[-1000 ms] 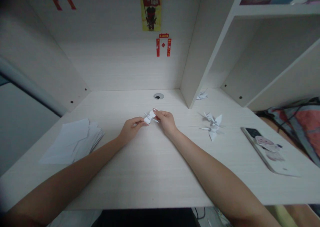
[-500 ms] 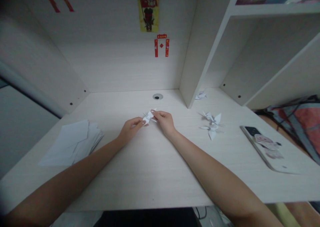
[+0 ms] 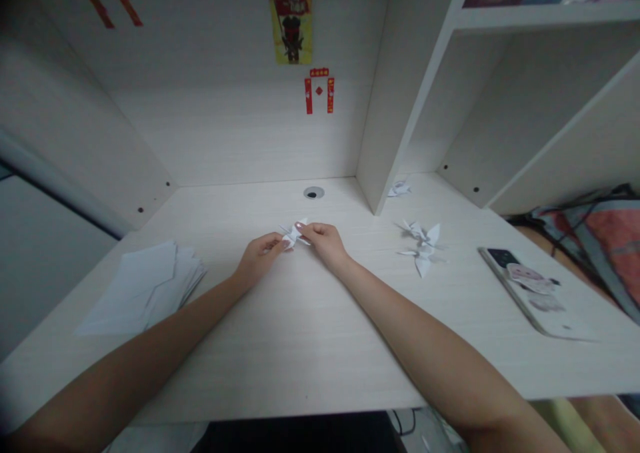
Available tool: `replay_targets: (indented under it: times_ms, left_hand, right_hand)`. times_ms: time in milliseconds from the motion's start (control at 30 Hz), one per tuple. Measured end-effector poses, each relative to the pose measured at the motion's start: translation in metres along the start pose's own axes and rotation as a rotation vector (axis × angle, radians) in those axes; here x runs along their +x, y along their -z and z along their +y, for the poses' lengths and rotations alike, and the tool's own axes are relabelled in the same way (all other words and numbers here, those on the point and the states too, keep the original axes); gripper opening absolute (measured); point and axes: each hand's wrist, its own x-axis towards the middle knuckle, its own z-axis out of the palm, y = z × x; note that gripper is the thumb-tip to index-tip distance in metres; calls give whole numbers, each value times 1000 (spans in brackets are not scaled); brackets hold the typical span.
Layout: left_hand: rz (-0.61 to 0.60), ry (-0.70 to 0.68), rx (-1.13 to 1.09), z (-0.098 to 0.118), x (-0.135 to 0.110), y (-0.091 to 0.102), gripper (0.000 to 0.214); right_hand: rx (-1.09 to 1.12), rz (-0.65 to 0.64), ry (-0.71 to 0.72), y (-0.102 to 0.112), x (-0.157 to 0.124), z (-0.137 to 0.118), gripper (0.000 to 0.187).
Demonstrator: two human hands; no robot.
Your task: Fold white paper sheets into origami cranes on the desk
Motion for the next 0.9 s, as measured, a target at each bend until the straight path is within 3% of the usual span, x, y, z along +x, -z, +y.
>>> replay_targets:
  times_ms: [433,567,700,900]
  left_hand:
    - [12,-13,54,-3,1,2,31]
    - [51,-15,-80,0,1,3,31]
    - [148,23,-259,-1,2,1,25]
    - [166,35,-282,-8,3,-1,25]
  right_hand:
    - [88,-20,-32,3,4,2,34]
    - [104,-5,-24,5,6,4,34]
    - [119,-68,-52,6,5,-2,31]
    - [35,-120,-105,6,4,-7,32]
